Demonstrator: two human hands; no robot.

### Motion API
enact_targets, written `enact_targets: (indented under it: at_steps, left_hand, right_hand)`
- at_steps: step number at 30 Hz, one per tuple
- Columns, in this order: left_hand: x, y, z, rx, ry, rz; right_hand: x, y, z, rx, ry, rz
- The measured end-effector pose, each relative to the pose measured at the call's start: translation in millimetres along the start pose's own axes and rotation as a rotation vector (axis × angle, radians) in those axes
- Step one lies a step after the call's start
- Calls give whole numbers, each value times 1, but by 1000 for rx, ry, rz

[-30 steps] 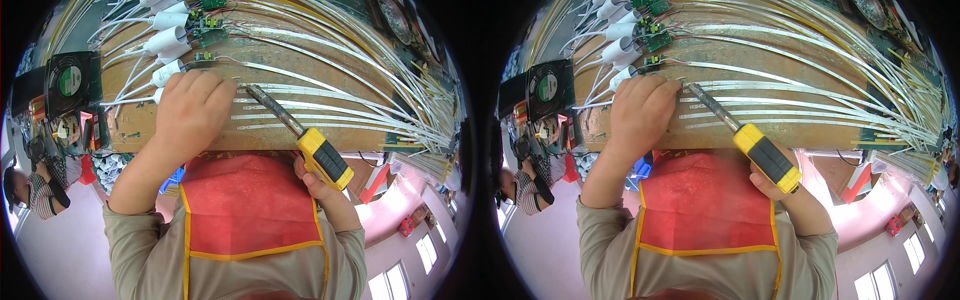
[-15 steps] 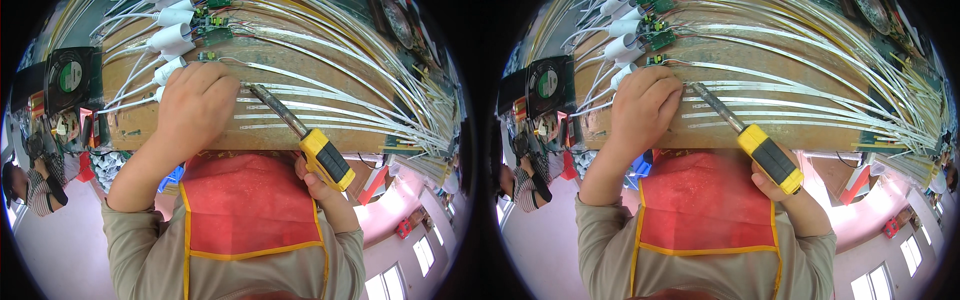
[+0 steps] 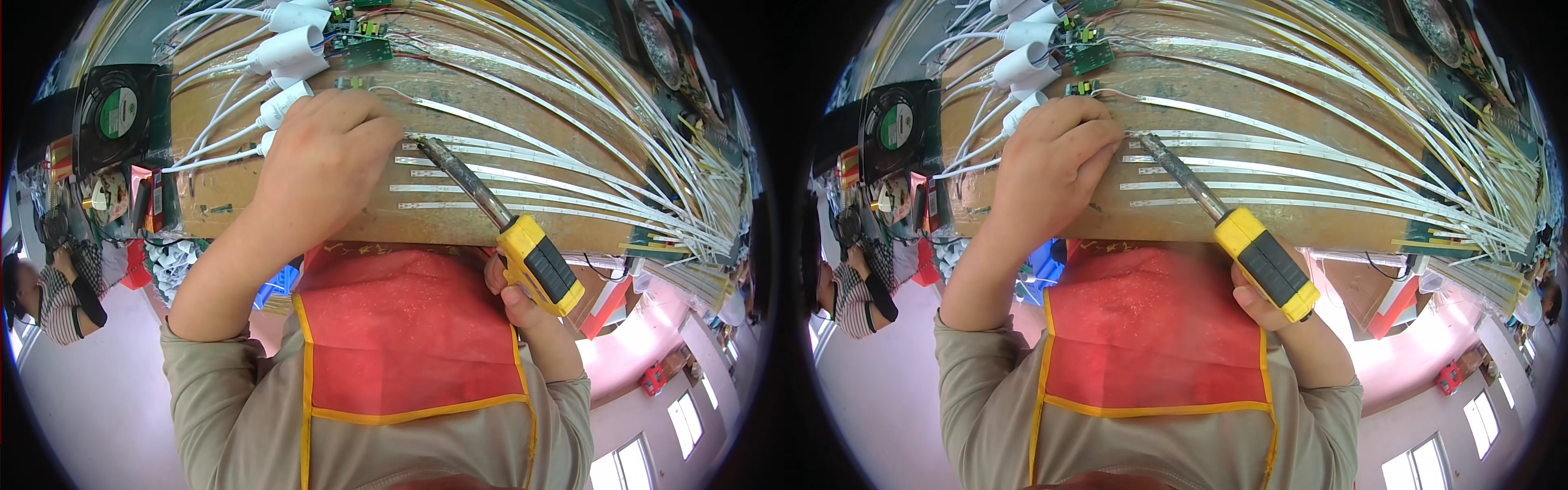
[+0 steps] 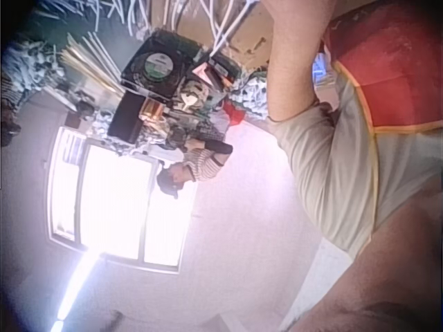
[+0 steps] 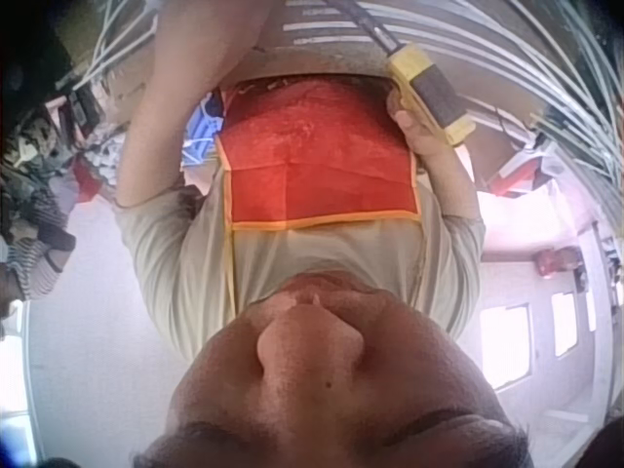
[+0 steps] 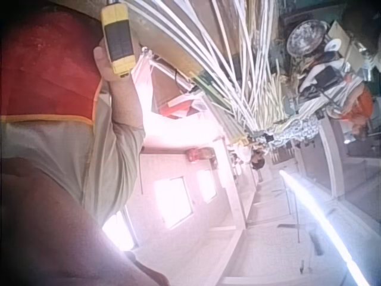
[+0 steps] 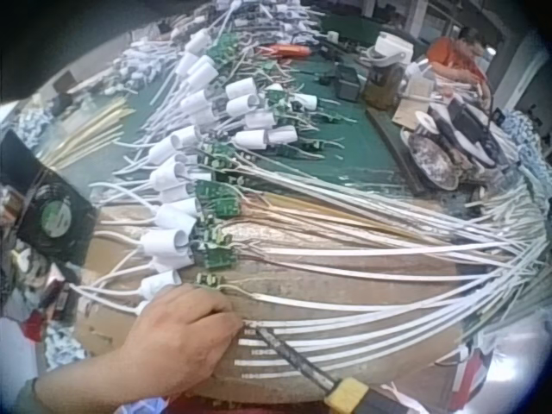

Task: Assemble and test LED lighting strips using a hand-held tool.

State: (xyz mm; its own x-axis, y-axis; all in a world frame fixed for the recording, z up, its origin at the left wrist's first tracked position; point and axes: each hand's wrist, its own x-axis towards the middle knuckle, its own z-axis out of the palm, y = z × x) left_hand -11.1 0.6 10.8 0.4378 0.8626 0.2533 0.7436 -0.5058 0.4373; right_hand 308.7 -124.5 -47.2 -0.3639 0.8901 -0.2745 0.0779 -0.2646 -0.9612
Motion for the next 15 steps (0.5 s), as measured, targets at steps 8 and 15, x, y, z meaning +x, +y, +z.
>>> enact_targets:
  at_steps: [8,15]
  left_hand:
    - [3,-1,0,-32,-19,-2]
    - [3,-2,0,-40,-26,-8]
  right_hand:
    - [4,-2,4,-44,30,-55]
    - [7,-2,-2,-221,-71,-61]
